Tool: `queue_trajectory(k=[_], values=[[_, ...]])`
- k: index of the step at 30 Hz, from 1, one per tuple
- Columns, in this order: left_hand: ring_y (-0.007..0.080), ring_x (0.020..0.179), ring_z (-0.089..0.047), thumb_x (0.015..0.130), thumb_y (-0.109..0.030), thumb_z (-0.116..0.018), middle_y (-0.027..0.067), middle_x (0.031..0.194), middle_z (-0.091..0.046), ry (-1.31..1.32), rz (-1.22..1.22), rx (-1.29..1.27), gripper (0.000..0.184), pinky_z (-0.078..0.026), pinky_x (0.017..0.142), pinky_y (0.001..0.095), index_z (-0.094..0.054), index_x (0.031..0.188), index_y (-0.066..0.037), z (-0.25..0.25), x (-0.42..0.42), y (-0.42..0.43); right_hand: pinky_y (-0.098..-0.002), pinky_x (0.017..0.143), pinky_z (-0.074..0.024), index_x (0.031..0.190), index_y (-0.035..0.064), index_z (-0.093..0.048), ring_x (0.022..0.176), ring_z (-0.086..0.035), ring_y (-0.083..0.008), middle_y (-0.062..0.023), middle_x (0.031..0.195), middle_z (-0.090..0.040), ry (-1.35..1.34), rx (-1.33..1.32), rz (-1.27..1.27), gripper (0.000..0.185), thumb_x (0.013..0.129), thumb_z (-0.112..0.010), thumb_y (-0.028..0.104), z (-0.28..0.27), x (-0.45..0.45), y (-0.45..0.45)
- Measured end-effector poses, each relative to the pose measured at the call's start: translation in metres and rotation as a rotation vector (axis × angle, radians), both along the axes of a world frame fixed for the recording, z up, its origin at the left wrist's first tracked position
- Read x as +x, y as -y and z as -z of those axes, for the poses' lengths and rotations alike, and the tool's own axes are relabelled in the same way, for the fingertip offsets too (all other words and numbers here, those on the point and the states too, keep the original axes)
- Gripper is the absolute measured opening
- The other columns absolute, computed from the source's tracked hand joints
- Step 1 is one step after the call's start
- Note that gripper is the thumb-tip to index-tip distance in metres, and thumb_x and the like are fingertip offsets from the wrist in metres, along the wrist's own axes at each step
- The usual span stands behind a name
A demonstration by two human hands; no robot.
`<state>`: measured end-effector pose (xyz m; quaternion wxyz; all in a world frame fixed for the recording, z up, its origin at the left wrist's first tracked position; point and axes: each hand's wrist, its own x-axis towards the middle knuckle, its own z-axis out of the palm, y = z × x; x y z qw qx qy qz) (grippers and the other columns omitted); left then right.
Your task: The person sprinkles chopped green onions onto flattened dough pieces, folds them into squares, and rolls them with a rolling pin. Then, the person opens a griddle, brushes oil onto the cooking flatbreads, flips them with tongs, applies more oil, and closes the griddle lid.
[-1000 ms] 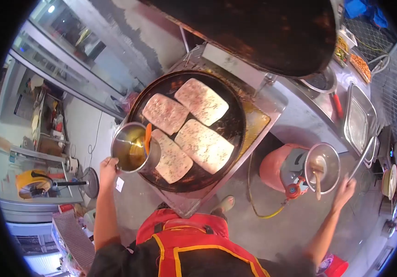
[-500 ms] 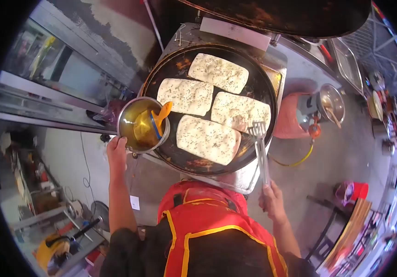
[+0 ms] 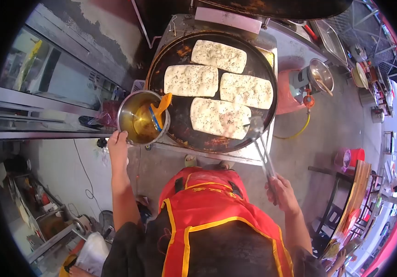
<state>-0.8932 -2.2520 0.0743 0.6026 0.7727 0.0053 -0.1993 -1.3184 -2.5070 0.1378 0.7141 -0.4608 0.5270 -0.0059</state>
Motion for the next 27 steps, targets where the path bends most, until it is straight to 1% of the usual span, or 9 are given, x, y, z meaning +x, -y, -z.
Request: queue_trajectory(k=[3,7,10,11,15,20,24,26,27], values=[[0.0068,0.063,-0.05,0.086,-0.011,-0.057,-0.0008,0.074,-0.055,-0.02,0.022,-0.02,0.009,-0.042,0.052,0.0233,-0.06,0.086,-0.003,0.001,0.001,-0.006,-0.0214,0.037,-0.0367,0.096,0.0029,-0.055,0.048,-0.052,-0.0109,-0.0045,0.073,-0.058,-0.074,0.184,-0.07,0.028,0.093,-0.049,0.03,0.003,0.009,-0.023],[0.0065,0.062,-0.048,0.086,-0.012,-0.057,-0.0018,0.071,-0.052,-0.041,0.048,-0.074,0.009,-0.043,0.052,0.0233,-0.059,0.082,-0.004,0.013,0.008,-0.014,-0.0233,0.036,-0.0365,0.09,0.0038,-0.055,0.044,-0.051,-0.0107,-0.0039,0.061,-0.054,-0.158,0.174,-0.161,0.029,0.094,-0.048,0.032,0.022,0.03,-0.052],[0.0063,0.06,-0.046,0.086,-0.012,-0.057,-0.0026,0.069,-0.049,-0.03,0.054,-0.058,0.01,-0.042,0.051,0.0235,-0.058,0.08,-0.005,0.008,0.009,-0.018,-0.0237,0.036,-0.0372,0.092,0.0044,-0.055,0.044,-0.05,-0.0105,-0.0034,0.061,-0.053,0.033,0.152,0.128,0.027,0.094,-0.048,0.03,0.052,0.044,-0.086],[0.0063,0.06,-0.046,0.086,-0.012,-0.056,-0.0029,0.068,-0.048,-0.029,0.057,-0.043,0.01,-0.042,0.051,0.0236,-0.057,0.079,-0.005,0.007,0.009,-0.02,-0.0229,0.037,-0.0375,0.103,0.0049,-0.055,0.044,-0.048,-0.0095,-0.0018,0.064,-0.053,0.067,0.17,0.084,0.026,0.095,-0.048,0.029,0.068,0.042,-0.09],[0.0064,0.058,-0.045,0.086,-0.012,-0.056,-0.0032,0.066,-0.046,-0.022,0.09,-0.03,0.01,-0.042,0.051,0.0237,-0.057,0.079,-0.004,0.008,0.013,-0.028,-0.0214,0.039,-0.037,0.113,0.006,-0.055,0.048,-0.047,-0.0078,0.0001,0.072,-0.053,0.196,0.011,0.276,0.027,0.095,-0.049,0.025,0.114,0.07,-0.106],[0.0075,0.059,-0.048,0.086,-0.011,-0.055,-0.0019,0.068,-0.051,0.014,0.164,0.017,0.011,-0.043,0.053,0.025,-0.057,0.08,-0.002,0.011,0.02,-0.038,-0.0226,0.042,-0.0346,0.125,0.0056,-0.051,0.047,-0.047,-0.0079,-0.0005,0.069,-0.056,0.254,-0.09,0.284,0.033,0.095,-0.047,0.018,0.096,0.076,-0.112],[0.0093,0.063,-0.054,0.087,-0.01,-0.054,0.0019,0.074,-0.059,-0.033,0.11,-0.041,0.011,-0.046,0.055,0.0257,-0.06,0.084,0.0,0.017,0.017,-0.034,-0.0309,0.052,-0.043,0.133,0.0046,-0.046,0.057,-0.054,-0.0178,-0.0087,0.081,-0.059,-0.063,-0.865,-0.016,0.044,0.091,-0.053,0.013,0.059,0.045,-0.114],[0.0102,0.065,-0.056,0.088,-0.01,-0.054,0.0038,0.078,-0.062,-0.029,0.114,-0.004,0.012,-0.047,0.055,0.026,-0.061,0.087,0.0,0.017,0.018,-0.037,-0.0361,0.059,-0.0464,0.135,0.0046,-0.044,0.064,-0.058,-0.0251,-0.0137,0.089,-0.06,-0.325,-1.165,-0.231,0.049,0.088,-0.055,0.009,0.015,0.054,-0.115],[0.0103,0.065,-0.056,0.087,-0.01,-0.054,0.0039,0.078,-0.062,-0.028,0.111,-0.023,0.012,-0.047,0.055,0.0264,-0.061,0.087,0.0,0.019,0.02,-0.039,-0.0414,0.07,-0.0482,0.139,0.0062,-0.038,0.078,-0.059,-0.0335,-0.0179,0.097,-0.056,-0.447,-1.042,-0.328,0.06,0.082,-0.057,0.008,0.006,0.062,-0.117]])
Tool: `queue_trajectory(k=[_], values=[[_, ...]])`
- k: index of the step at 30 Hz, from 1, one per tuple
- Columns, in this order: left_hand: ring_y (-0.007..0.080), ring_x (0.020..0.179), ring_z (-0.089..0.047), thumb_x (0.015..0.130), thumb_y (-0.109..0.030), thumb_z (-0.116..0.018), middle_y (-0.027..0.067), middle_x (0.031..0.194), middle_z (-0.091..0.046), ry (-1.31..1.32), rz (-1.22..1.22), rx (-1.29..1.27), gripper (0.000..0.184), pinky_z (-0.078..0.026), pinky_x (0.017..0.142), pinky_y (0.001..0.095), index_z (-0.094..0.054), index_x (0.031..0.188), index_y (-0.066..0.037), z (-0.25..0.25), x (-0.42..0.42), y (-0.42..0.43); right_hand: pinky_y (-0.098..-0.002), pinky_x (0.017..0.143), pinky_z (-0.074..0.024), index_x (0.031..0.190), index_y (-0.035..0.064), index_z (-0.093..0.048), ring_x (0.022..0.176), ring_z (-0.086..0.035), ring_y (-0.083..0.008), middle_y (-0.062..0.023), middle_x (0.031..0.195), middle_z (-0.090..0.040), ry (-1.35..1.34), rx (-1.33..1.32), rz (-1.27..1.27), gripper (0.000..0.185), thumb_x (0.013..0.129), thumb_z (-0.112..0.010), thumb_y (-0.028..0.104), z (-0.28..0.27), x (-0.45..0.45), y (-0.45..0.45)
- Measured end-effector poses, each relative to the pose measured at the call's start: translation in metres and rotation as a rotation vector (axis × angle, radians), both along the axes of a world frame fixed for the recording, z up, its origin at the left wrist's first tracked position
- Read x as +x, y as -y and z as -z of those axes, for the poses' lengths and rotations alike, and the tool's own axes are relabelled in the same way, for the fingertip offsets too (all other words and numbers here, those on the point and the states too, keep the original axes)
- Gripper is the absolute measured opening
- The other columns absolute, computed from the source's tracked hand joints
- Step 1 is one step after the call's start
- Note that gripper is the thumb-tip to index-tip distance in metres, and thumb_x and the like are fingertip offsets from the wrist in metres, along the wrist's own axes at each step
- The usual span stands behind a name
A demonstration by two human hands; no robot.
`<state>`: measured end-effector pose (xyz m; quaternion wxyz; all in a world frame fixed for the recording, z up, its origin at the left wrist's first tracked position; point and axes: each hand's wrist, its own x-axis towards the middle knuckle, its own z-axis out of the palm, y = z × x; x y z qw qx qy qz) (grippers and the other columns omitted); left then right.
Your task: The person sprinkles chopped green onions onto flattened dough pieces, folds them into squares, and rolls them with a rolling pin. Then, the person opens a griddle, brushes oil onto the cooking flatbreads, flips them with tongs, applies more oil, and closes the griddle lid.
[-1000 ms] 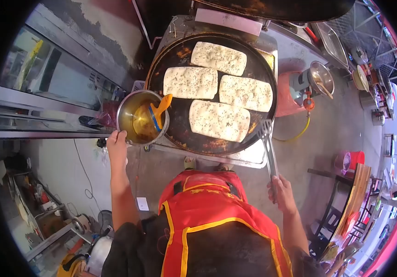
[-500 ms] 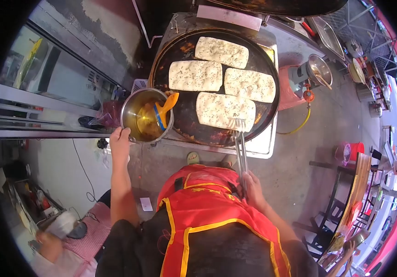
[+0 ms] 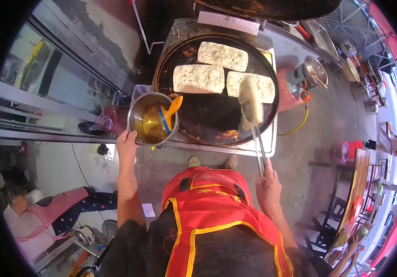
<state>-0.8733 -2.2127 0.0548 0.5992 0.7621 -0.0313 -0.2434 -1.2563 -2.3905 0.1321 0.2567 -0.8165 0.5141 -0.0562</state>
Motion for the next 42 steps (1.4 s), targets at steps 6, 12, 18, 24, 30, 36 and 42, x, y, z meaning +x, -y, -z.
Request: queue_trajectory(k=[6,12,18,24,30,36,42], values=[[0.0098,0.062,-0.054,0.087,-0.01,-0.055,0.0027,0.075,-0.059,0.073,0.006,-0.08,0.011,-0.049,0.055,0.0276,-0.06,0.085,0.0,0.008,0.002,-0.019,-0.0408,0.073,-0.0523,0.143,0.0088,-0.028,0.09,-0.06,-0.031,-0.0164,0.104,-0.053,-0.404,-0.178,-0.499,0.066,0.083,-0.055,0.015,0.044,0.044,0.008],[0.0084,0.06,-0.05,0.086,-0.01,-0.056,0.0007,0.071,-0.055,0.083,-0.05,-0.075,0.01,-0.05,0.054,0.0271,-0.06,0.084,-0.002,0.006,0.002,-0.042,-0.039,0.067,-0.0527,0.136,0.0073,-0.042,0.076,-0.063,-0.0286,-0.0174,0.092,-0.059,-0.442,-0.129,-0.666,0.063,0.077,-0.063,0.017,-0.038,0.005,0.056],[0.0104,0.063,-0.054,0.085,-0.01,-0.056,0.0017,0.073,-0.056,0.034,-0.157,-0.071,0.011,-0.049,0.053,0.0273,-0.061,0.084,0.0,0.019,0.001,-0.054,-0.0273,0.048,-0.046,0.108,0.0051,-0.061,0.064,-0.059,-0.016,-0.0089,0.077,-0.062,0.212,0.808,0.276,0.03,0.082,-0.061,0.021,0.046,-0.039,0.134],[0.0106,0.063,-0.055,0.085,-0.011,-0.055,0.0025,0.074,-0.058,0.038,-0.195,-0.014,0.012,-0.048,0.053,0.0262,-0.061,0.084,-0.001,0.004,0.001,-0.049,-0.0233,0.042,-0.038,0.1,0.0067,-0.057,0.053,-0.051,-0.0135,-0.0066,0.08,-0.059,1.036,1.028,0.653,0.022,0.083,-0.063,0.02,0.167,0.036,0.139],[0.0098,0.061,-0.054,0.086,-0.012,-0.055,0.0013,0.075,-0.058,0.016,-0.177,-0.079,0.012,-0.048,0.053,0.0255,-0.061,0.087,-0.002,0.002,0.002,-0.05,-0.0192,0.038,-0.03,0.111,0.0101,-0.06,0.047,-0.045,-0.007,0.0001,0.073,-0.055,0.996,0.641,0.569,0.029,0.082,-0.064,0.015,0.122,0.046,0.134],[0.0096,0.061,-0.055,0.086,-0.012,-0.055,0.0009,0.075,-0.058,0.06,-0.147,0.004,0.011,-0.049,0.054,0.0254,-0.061,0.087,-0.003,0.004,-0.003,-0.046,-0.0391,0.081,-0.0489,0.132,0.015,-0.048,0.089,-0.062,-0.0268,-0.0094,0.091,-0.059,0.017,-0.297,0.184,0.057,0.077,-0.061,0.008,0.054,0.033,0.126],[0.0095,0.062,-0.054,0.086,-0.011,-0.054,0.0015,0.076,-0.058,0.126,-0.115,0.03,0.011,-0.049,0.054,0.0253,-0.06,0.087,-0.003,0.007,0.001,-0.05,-0.0406,0.069,-0.0518,0.133,0.0174,-0.047,0.083,-0.063,-0.0293,-0.0109,0.089,-0.057,-0.52,-0.494,-0.279,0.059,0.076,-0.055,0.005,0.029,0.024,0.138]])
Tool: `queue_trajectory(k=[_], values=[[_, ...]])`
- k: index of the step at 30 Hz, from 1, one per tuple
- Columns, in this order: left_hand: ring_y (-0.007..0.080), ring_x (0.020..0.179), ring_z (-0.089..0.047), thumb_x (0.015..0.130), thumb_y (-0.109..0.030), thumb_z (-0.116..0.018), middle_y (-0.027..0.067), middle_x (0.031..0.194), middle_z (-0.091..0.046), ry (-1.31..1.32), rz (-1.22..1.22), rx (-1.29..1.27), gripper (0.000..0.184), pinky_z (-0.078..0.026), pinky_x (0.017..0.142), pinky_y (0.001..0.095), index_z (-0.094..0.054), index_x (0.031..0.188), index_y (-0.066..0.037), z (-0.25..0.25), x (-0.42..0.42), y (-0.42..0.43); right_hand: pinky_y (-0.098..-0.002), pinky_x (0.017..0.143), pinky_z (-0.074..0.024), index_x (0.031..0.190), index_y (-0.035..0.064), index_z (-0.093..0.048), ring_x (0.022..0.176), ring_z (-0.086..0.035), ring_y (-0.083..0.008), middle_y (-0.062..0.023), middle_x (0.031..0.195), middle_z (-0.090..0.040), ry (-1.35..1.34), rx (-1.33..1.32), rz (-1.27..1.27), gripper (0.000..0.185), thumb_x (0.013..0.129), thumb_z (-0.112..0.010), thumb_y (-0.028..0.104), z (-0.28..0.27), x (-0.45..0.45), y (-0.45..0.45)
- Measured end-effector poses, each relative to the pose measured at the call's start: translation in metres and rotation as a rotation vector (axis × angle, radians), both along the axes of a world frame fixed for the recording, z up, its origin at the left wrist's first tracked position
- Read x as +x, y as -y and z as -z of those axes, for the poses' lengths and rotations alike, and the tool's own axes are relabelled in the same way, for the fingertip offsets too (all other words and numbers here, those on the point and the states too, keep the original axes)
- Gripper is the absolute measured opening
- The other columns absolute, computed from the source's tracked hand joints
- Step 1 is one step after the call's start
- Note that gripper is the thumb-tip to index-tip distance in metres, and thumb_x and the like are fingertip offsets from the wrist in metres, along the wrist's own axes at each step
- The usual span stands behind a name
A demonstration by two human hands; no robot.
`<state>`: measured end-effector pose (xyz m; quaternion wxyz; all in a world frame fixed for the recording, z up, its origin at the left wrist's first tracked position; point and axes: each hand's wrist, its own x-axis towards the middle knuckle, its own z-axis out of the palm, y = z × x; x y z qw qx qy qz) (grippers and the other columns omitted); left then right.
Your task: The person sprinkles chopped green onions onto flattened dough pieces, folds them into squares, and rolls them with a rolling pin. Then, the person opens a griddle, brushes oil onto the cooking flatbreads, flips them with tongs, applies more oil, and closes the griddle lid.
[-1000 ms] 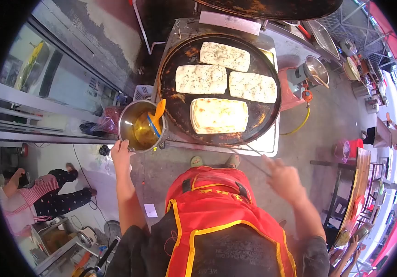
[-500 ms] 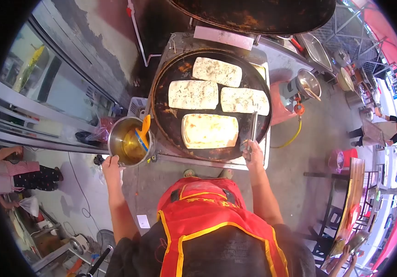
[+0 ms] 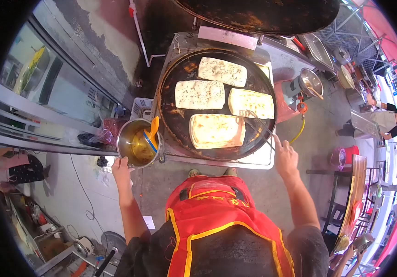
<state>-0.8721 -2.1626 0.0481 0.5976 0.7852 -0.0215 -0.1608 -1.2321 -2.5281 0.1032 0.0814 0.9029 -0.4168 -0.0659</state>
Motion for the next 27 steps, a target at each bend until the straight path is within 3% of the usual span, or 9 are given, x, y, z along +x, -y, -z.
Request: queue_trajectory(k=[2,5,7,9,10,13,23,24,27], values=[[0.0095,0.062,-0.054,0.086,-0.011,-0.054,0.0017,0.076,-0.058,0.037,0.021,-0.036,0.011,-0.049,0.054,0.0254,-0.06,0.086,-0.002,0.027,0.005,-0.016,-0.04,0.068,-0.0516,0.133,0.0119,-0.047,0.081,-0.063,-0.0296,-0.0119,0.088,-0.059,0.001,0.002,-0.057,0.059,0.075,-0.057,0.006,-0.033,-0.007,-0.003],[0.0093,0.062,-0.054,0.087,-0.012,-0.054,0.0017,0.076,-0.057,-0.004,-0.014,-0.128,0.012,-0.049,0.054,0.0252,-0.06,0.085,-0.002,0.038,0.008,-0.026,-0.0385,0.067,-0.0503,0.135,0.0097,-0.046,0.081,-0.064,-0.0273,-0.0155,0.089,-0.062,0.295,0.405,-0.044,0.063,0.073,-0.059,0.01,-0.034,-0.001,-0.004],[0.0091,0.062,-0.054,0.087,-0.012,-0.054,0.0016,0.075,-0.057,-0.14,-0.123,-0.189,0.012,-0.048,0.054,0.0248,-0.06,0.084,-0.002,0.027,0.003,-0.02,-0.0321,0.059,-0.0458,0.139,0.008,-0.042,0.067,-0.058,-0.0168,-0.0065,0.083,-0.061,0.531,1.042,0.28,0.062,0.08,-0.06,0.019,-0.026,0.033,-0.02],[0.0088,0.062,-0.054,0.087,-0.012,-0.054,0.0012,0.074,-0.057,-0.137,-0.12,-0.183,0.013,-0.048,0.054,0.0244,-0.059,0.083,-0.002,0.02,-0.001,-0.021,-0.0238,0.041,-0.0367,0.113,0.005,-0.057,0.05,-0.05,-0.0137,-0.0056,0.08,-0.059,0.786,1.515,0.604,0.032,0.085,-0.059,0.02,0.003,0.07,-0.034],[0.0086,0.062,-0.054,0.087,-0.012,-0.054,0.001,0.073,-0.056,-0.133,-0.117,-0.176,0.013,-0.048,0.054,0.0242,-0.059,0.083,-0.001,0.018,-0.002,-0.024,-0.0248,0.037,-0.0348,0.095,0.0045,-0.056,0.044,-0.048,-0.0153,-0.0075,0.08,-0.059,0.93,1.569,0.613,0.018,0.087,-0.057,0.021,0.016,0.082,-0.043],[0.0081,0.06,-0.052,0.087,-0.012,-0.054,0.0006,0.072,-0.055,-0.14,-0.168,-0.148,0.013,-0.047,0.053,0.0241,-0.059,0.082,-0.002,0.019,-0.004,-0.034,-0.0283,0.042,-0.0405,0.105,0.0021,-0.055,0.053,-0.051,-0.0146,-0.0083,0.082,-0.055,1.061,1.771,0.972,0.029,0.087,-0.057,0.024,0.054,0.114,-0.047],[0.0076,0.058,-0.05,0.086,-0.012,-0.055,0.0008,0.072,-0.055,0.089,-0.129,-0.077,0.013,-0.047,0.052,0.0241,-0.059,0.081,-0.002,0.039,0.0,-0.067,-0.0246,0.038,-0.0344,0.093,0.0068,-0.057,0.048,-0.047,-0.011,-0.0035,0.073,-0.055,1.339,1.423,0.671,0.011,0.087,-0.057,0.015,0.087,0.158,-0.084],[0.0076,0.058,-0.051,0.086,-0.012,-0.055,0.0009,0.072,-0.056,0.076,-0.157,-0.094,0.013,-0.047,0.052,0.024,-0.059,0.08,-0.002,0.037,-0.003,-0.065,-0.0222,0.038,-0.0326,0.102,0.0054,-0.061,0.047,-0.045,-0.0086,-0.0023,0.073,-0.054,1.364,1.349,0.611,0.017,0.087,-0.056,0.013,0.071,0.152,-0.086],[0.0078,0.059,-0.051,0.087,-0.012,-0.055,0.0008,0.072,-0.055,0.054,-0.185,-0.098,0.012,-0.048,0.052,0.0241,-0.059,0.08,-0.002,0.019,-0.01,-0.056,-0.0355,0.053,-0.0469,0.129,0.0054,-0.052,0.056,-0.053,-0.0179,-0.0052,0.076,-0.056,1.072,0.722,0.172,0.046,0.084,-0.059,0.011,0.028,0.133,-0.08]])
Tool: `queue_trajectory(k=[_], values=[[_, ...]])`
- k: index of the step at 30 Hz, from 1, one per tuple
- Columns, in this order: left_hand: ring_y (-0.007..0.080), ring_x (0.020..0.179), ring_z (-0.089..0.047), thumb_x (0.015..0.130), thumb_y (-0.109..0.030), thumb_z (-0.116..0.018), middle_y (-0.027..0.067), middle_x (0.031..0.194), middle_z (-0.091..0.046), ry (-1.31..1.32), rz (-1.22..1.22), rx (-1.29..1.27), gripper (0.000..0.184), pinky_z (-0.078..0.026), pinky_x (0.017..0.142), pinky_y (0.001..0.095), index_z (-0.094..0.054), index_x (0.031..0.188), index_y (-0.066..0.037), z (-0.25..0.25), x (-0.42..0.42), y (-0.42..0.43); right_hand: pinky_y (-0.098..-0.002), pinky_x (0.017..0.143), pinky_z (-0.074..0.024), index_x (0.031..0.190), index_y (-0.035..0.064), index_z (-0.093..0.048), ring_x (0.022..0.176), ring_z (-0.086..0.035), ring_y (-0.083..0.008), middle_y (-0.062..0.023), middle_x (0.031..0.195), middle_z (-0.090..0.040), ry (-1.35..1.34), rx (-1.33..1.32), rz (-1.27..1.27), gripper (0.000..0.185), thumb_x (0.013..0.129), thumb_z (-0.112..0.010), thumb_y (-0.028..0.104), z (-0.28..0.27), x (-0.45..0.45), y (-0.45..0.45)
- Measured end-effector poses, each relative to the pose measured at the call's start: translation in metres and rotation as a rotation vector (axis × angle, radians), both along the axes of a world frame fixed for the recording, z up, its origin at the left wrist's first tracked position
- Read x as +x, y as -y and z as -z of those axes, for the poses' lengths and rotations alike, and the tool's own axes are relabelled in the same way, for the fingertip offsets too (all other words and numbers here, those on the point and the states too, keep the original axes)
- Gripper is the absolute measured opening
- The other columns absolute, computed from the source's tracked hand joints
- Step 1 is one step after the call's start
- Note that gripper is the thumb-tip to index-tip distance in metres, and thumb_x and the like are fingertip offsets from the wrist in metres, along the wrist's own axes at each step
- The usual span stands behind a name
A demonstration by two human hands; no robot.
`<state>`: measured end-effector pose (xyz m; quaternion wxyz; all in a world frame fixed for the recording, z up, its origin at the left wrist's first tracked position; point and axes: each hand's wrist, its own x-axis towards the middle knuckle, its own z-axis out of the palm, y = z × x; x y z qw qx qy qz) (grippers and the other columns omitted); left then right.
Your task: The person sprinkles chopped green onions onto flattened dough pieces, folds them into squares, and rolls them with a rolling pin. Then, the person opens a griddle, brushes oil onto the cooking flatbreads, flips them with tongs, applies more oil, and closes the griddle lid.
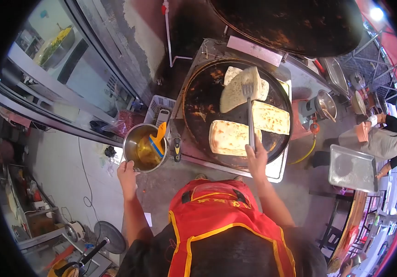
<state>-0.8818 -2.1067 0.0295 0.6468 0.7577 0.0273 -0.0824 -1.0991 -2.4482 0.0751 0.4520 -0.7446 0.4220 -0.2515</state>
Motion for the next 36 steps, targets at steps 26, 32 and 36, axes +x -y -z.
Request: queue_trajectory(k=[26,32,36], values=[[0.01,0.062,-0.053,0.086,-0.011,-0.053,0.0006,0.074,-0.055,-0.018,0.003,0.062,0.01,-0.05,0.055,0.0262,-0.059,0.085,-0.002,0.006,0.007,0.036,-0.0252,0.035,-0.0379,0.093,0.0004,-0.056,0.044,-0.051,-0.0137,-0.0111,0.072,-0.061,-0.248,0.818,0.012,0.024,0.088,-0.058,0.023,-0.011,-0.048,0.267],[0.0092,0.063,-0.055,0.085,-0.012,-0.055,-0.0005,0.073,-0.056,-0.056,-0.03,0.112,0.009,-0.048,0.054,0.0246,-0.059,0.083,-0.005,0.007,0.005,0.048,-0.0246,0.037,-0.0364,0.094,0.0021,-0.056,0.048,-0.051,-0.0134,-0.0092,0.075,-0.059,-0.066,0.96,-0.064,0.025,0.089,-0.056,0.027,0.025,-0.054,0.275],[0.0087,0.062,-0.056,0.085,-0.013,-0.055,-0.0001,0.074,-0.059,-0.136,-0.094,-0.015,0.009,-0.048,0.055,0.0241,-0.06,0.083,-0.006,-0.004,-0.007,0.066,-0.024,0.04,-0.0377,0.097,0.0065,-0.058,0.051,-0.05,-0.0116,-0.0044,0.075,-0.058,0.211,0.98,0.035,0.022,0.088,-0.06,0.026,0.078,-0.02,0.226]])
